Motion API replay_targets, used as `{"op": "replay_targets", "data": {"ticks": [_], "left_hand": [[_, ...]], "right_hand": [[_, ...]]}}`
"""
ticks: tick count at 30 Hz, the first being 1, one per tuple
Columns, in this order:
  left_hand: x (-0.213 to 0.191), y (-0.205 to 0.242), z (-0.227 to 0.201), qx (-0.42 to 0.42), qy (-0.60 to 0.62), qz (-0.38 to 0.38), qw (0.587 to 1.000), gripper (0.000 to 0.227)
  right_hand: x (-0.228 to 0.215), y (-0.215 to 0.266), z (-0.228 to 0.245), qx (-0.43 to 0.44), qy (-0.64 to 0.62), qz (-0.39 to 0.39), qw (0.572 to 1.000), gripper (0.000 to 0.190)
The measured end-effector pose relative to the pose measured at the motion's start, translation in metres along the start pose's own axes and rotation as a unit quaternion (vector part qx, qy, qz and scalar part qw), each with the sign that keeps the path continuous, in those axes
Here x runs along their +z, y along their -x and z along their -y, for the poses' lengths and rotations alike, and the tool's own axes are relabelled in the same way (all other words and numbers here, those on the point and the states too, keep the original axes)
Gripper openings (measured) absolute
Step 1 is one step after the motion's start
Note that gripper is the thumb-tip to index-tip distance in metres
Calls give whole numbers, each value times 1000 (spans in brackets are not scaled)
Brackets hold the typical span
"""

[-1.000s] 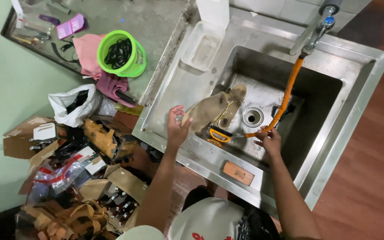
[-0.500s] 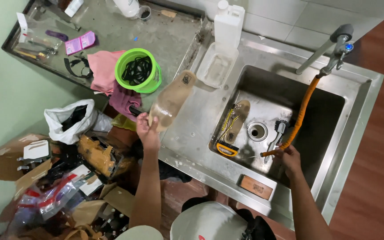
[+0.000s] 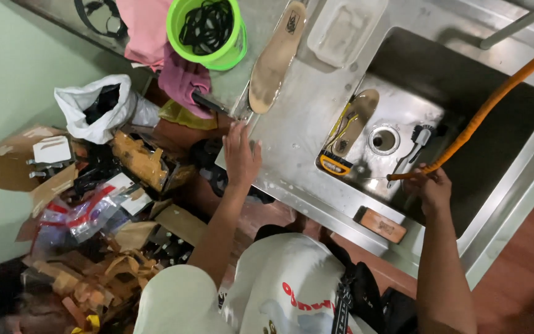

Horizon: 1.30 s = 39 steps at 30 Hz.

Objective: The person scrubs two beige shoe insoles in a stainless steel sink using a brush and a sponge, then rinses them with a hose. The insoles are handled one at a time, scrubbed on both sides, and rinsed before being set aside.

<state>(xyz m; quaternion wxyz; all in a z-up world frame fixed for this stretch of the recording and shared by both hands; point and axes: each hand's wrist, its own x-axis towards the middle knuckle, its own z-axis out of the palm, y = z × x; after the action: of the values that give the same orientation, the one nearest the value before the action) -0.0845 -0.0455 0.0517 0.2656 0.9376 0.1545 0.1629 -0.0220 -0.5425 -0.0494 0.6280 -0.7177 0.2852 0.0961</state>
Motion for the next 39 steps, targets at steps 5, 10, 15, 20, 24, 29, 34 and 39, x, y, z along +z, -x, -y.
{"op": "replay_targets", "data": {"ticks": [5,10,15,20,24,29,34,39], "left_hand": [[19,92,-22,20,-219,131,967,82],[69,126,-134,9,-153,353,923,95],[122,124,-180,133,-141,379,905,83],[190,128,-155,175,-49,316,931,69],[231,130,-116,231,-81,156,957,47],[199,115,-136,200,-73,194,958,39],[194,117,-142,162,-105,224,955,32],[194,117,-143,152,-110,228,955,35]], "right_hand": [[4,10,19,8,28,0,1000,25],[14,13,13,-19,29,-7,999,23],[28,26,23,-4,-32,-19,999,22],[31,52,53,2,-100,-6,995,20],[24,64,65,1,-100,34,994,20],[24,77,64,-7,-92,77,993,19],[20,88,62,-17,-62,101,993,18],[11,99,76,-15,-67,115,991,20]]}}
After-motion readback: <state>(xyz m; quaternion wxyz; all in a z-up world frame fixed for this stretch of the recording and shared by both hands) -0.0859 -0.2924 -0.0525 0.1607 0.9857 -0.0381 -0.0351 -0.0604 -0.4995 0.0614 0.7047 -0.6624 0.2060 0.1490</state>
